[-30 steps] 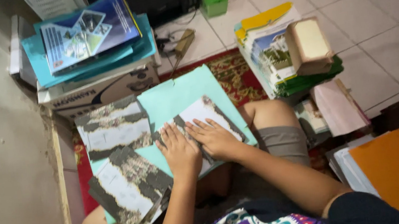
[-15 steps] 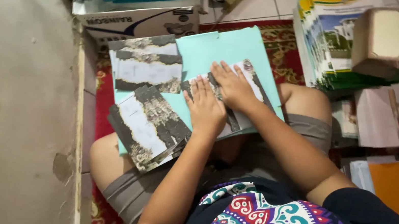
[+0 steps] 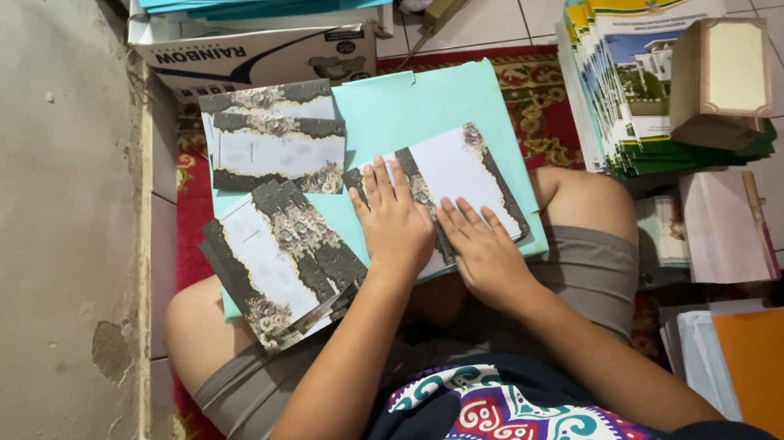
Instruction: The person sits on the floor and presses the spine of a small book to flatten it, then places it on a stack. The person repeats this process with several more books, handling them one at a time and stacking the finished items.
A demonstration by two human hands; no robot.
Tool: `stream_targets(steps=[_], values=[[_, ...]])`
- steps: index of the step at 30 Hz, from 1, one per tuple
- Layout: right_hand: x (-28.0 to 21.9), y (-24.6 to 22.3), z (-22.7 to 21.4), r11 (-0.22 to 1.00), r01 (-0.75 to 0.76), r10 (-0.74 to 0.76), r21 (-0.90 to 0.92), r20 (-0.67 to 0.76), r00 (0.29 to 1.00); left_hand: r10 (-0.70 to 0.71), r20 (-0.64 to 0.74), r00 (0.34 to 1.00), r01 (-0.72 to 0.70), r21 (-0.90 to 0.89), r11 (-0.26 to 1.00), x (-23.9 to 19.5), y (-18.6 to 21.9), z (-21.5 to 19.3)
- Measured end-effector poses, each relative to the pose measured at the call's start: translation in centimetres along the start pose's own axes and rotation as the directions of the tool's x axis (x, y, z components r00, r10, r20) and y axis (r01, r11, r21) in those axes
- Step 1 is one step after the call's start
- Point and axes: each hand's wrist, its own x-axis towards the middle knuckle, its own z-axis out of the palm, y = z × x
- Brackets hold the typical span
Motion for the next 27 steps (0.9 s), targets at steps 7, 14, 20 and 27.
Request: stream_targets(steps=[7, 14, 20, 27], values=[[0.1, -0.4, -0.4, 1.0, -0.014, 0.014, -0.014, 0.004, 1.0, -0.008, -0.015, 1.0, 0.01, 0.151, 0.989, 3.0, -1.2, 5.1], [1.1, 0.0, -1.8, 1.0, -0.023, 0.022, 0.016, 0.079, 0.997, 0.146, -0.105, 0.984, -0.133, 0.126, 0.983, -0.8, 0.0, 1.9], [3.8, 0.9, -0.7, 1.0, -0.007, 0.007, 0.011, 0.047, 0.999, 0.158, 0.096, 0.983, -0.17, 0.14, 0.975, -2.0, -0.5, 1.4], [1.3, 0.3, -0.9, 0.999, -0.044, 0.043, -0.001, 0.073, 0.996, 0.059, 0.204, 0.977, -0.089, 0.143, 0.986, 3.3, -0.5, 3.4]])
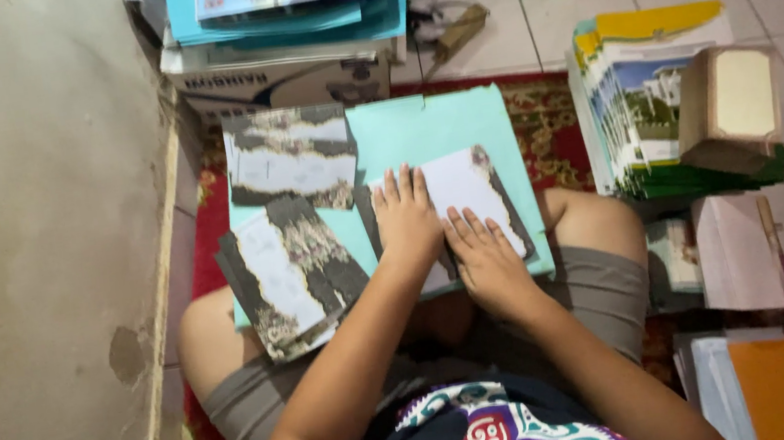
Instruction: The person sits on the floor and presses the spine of a small book to flatten it, then places it on a stack. The person repeats this process with several more books, handling them one at a time and stacking the finished items.
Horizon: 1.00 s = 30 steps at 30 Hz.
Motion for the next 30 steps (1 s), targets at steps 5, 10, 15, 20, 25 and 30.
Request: stream_targets(steps=[5, 10, 15, 20, 25, 30], values=[[-0.1, -0.3, -0.6, 1.0, -0.014, 0.013, 0.018, 0.053, 0.998, -0.006, -0.005, 1.0, 0.006, -0.023, 1.0, -3.3, 0.5, -0.6], [5.3, 0.8, -0.5, 0.999, -0.006, 0.005, 0.032, 0.022, 1.0, 0.054, -0.07, 0.996, -0.056, -0.028, 0.998, -7.3, 0.5, -1.0], [10.0, 2.3, 0.1, 1.0, 0.014, -0.013, 0.024, -0.03, 0.999, 0.098, -0.095, 0.991, -0.097, 0.014, 0.995, -6.8, 0.0, -0.6], [5.5, 0.7, -0.2, 1.0, -0.017, 0.018, 0.011, -0.027, 0.999, 0.05, -0.065, 0.997, -0.048, 0.029, 0.998, -3.0, -0.7, 0.0], [-1.0, -0.7, -1.2, 1.0, -0.012, 0.012, -0.018, 0.017, 1.0, -0.038, 0.103, 0.994, 0.035, 0.026, 0.999, 0.3, -0.4, 0.0], [-1.6, -0.3, -1.7, 0.998, 0.002, -0.003, 0.066, 0.018, 1.0, 0.105, -0.109, 0.988, -0.108, -0.025, 0.994, -3.1, 0.1, -1.0]])
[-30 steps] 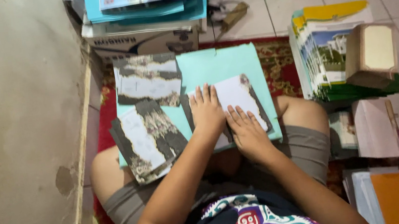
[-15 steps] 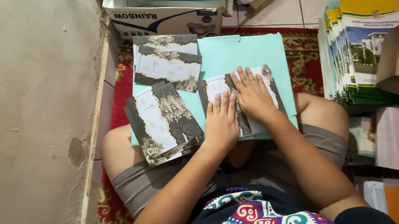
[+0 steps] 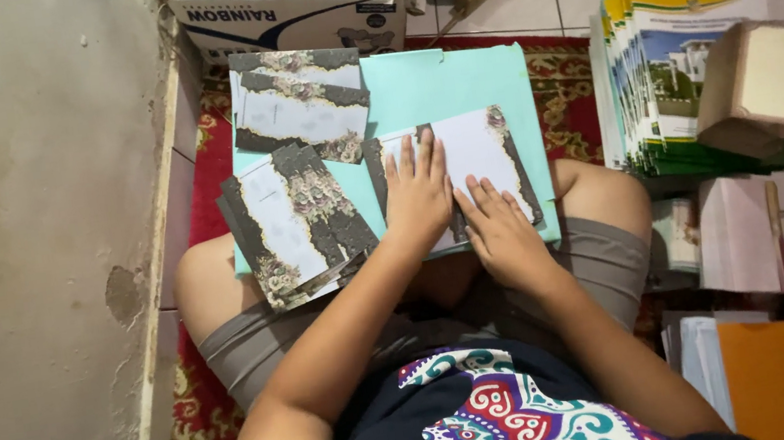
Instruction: The person sits on the floor and presses the spine of a small book to flatten it, then places it on a stack. The person repeats this process with several more books, handling them one at a time and stacking the finished items.
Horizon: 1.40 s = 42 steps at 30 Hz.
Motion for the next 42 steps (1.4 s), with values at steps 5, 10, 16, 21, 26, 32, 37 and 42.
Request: stream_targets(steps=[5, 10, 16, 21, 26, 32, 37, 42], values=[[1.4, 2.6, 0.2, 0.936, 0.078, -0.026, 0.344, -0.154, 0.988, 0.223, -0.03, 0.974, -0.224, -0.044, 0.974, -5.1, 0.6, -1.1], [2.2, 3.0, -1.2, 0.784, 0.021, 0.075, 0.621, -0.128, 0.989, 0.325, 0.145, 0.935, -0.321, -0.048, 0.946, -7.1, -0.9, -1.2], [1.3, 0.7, -0.8, 0.424, -0.133, 0.285, 0.896, 0.008, 0.959, 0.357, -0.204, 0.911, -0.37, -0.028, 0.929, -8.9, 0.2, -4.0], [2.3, -3.9, -3.4, 0.014, 0.041, 0.18, 0.999, -0.043, 0.983, 0.327, -0.609, 0.723, -0.476, -0.095, 0.874, -10.3, 0.8, -8.2], [8.1, -8.4, -3.1, 0.064, 0.039, 0.01, 0.997, -0.039, 0.999, -0.039, -0.635, 0.772, -0.261, -0.372, 0.891, -12.4, -5.3, -13.5], [10.9, -13.3, 0.8, 0.632, 0.045, 0.016, 0.774, -0.072, 0.997, -0.712, -0.33, 0.62, 0.498, -0.536, 0.682, -17.5, -15.9, -9.4], [10.9, -17.5, -1.5, 0.773, 0.019, -0.091, 0.635, 0.082, 0.992, -0.833, 0.105, 0.544, 0.603, -0.739, 0.3, -18.3, -18.5, -8.4], [16.3, -13.0, -2.8, 0.834, 0.282, -0.112, 0.475, -0.355, 0.928, -0.87, 0.127, 0.476, 0.67, -0.693, 0.266, -17.5, -19.4, -6.7]])
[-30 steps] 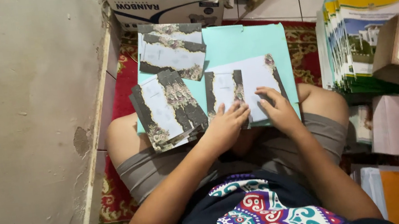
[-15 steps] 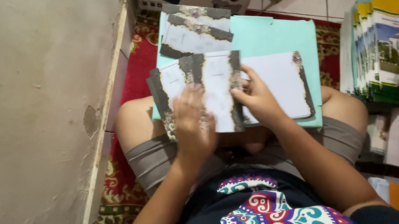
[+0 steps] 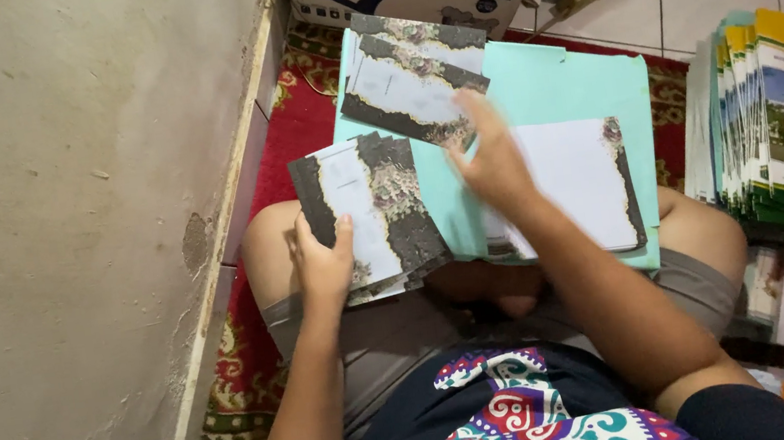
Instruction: The person sits on the floor and presses the spine of a small book to flatten it, then places it on a stack. The person repeats this process with several more books, handling them one at a time and stacking the finished items.
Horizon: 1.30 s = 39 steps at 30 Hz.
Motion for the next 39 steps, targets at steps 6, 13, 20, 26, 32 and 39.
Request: stream_targets(steps=[6, 13, 20, 26, 32, 39], values=[[4.2, 7.2, 0.2, 0.942, -0.294, 0.284, -0.16, -0.086, 0.955, 0.024, -0.004, 1.0, -0.025, -0.089, 0.996, -1.8, 2.2, -0.2], [5.4, 11.6, 1.0, 0.911, -0.411, 0.411, 0.023, -0.102, 0.906, 0.079, -0.033, 0.996, -0.079, -0.016, 0.997, -1.6, 2.3, 0.2], [-0.4, 1.3, -3.0, 0.847, -0.241, 0.338, 0.474, -0.132, 0.932, 0.14, -0.065, 0.988, -0.145, -0.067, 0.987, -2.0, 1.3, 0.2], [-6.6, -2.0, 0.1, 0.414, -0.336, 0.498, 0.846, 0.098, 0.862, 0.017, -0.005, 1.0, -0.017, -0.12, 0.993, -2.3, 2.5, -0.3], [-8.4, -6.3, 1.6, 0.953, -0.259, 0.299, -0.159, 0.338, 0.892, 0.006, 0.093, 0.996, 0.039, -0.476, 0.878, -5.1, 9.5, -1.8], [-6.5, -5.8, 2.4, 0.979, -0.183, 0.202, -0.085, 0.415, 0.887, 0.156, -0.013, 0.988, -0.152, -0.311, 0.938, -2.7, 2.8, 0.7]])
